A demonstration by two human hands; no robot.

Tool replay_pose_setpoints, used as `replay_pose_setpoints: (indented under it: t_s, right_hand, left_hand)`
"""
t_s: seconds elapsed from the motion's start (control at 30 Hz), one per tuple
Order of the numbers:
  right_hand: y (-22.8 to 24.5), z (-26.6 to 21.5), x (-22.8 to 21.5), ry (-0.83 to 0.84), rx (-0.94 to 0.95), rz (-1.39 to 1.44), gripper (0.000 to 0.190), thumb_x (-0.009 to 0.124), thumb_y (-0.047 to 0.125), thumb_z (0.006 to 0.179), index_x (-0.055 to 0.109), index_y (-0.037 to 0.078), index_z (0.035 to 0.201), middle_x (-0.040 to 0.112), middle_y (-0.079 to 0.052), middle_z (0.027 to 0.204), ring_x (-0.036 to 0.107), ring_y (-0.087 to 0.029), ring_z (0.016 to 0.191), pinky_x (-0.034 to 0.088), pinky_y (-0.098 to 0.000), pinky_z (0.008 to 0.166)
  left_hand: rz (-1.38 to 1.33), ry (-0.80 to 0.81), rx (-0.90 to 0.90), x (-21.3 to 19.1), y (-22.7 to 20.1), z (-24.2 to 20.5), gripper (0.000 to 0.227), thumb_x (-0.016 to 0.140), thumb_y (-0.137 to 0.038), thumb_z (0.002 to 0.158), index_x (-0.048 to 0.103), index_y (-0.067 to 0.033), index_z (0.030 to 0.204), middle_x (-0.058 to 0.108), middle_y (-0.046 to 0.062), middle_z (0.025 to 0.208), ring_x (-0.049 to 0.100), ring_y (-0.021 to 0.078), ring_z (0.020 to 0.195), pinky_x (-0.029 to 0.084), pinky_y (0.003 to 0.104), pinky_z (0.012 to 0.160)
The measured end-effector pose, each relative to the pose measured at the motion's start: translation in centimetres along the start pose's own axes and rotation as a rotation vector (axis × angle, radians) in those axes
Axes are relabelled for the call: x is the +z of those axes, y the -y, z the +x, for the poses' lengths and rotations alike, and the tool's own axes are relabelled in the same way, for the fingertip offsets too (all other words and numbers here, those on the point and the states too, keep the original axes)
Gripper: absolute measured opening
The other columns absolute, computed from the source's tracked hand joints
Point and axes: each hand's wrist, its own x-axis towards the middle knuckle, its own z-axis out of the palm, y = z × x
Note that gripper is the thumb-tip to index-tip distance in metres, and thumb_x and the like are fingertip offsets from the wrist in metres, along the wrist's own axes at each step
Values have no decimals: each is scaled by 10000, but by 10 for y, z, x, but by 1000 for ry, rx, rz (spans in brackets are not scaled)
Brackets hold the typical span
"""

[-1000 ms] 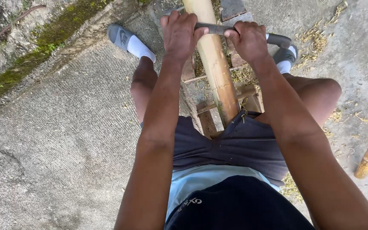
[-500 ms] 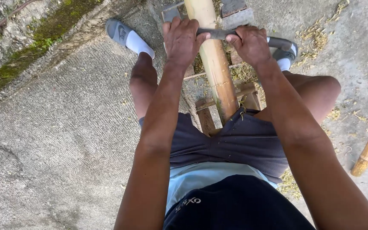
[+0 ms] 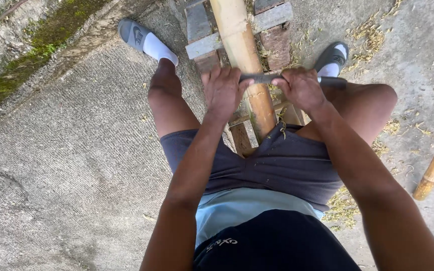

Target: Scraping the outer layer of a bamboo pole using a drawknife.

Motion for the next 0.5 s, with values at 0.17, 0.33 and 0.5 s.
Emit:
replay_pose_setpoints:
  t_s: [0.17, 0.33, 0.5]
  right_hand:
    - [9, -23, -7, 114, -66, -28, 510, 510, 538, 1033, 628, 92, 817, 624, -129, 714, 634, -339, 730, 449, -539, 710]
    - [4, 29, -14, 201, -67, -39, 489, 559, 505, 1020, 625, 76, 795, 632, -119, 698, 631, -324, 685, 466, -539, 771]
    - [-9, 107, -1, -222, -124, 89, 485, 596, 485, 1122, 653, 59, 897, 661, -129, 785, 612, -332, 601, 478, -492, 599]
  left_hand:
    - [-42, 15, -98, 7, -19, -61, 379, 714, -504, 896, 670, -128, 910, 658, 45, 874, 558, 250, 904, 329, 449, 844]
    - [-38, -40, -89, 11, 14, -7, 392, 724, -515, 926, 668, -128, 899, 653, 60, 860, 556, 252, 870, 323, 446, 839]
    - [15, 28, 9, -4, 58, 100, 412, 775, -519, 883, 680, -118, 865, 673, 64, 853, 557, 257, 904, 329, 450, 850]
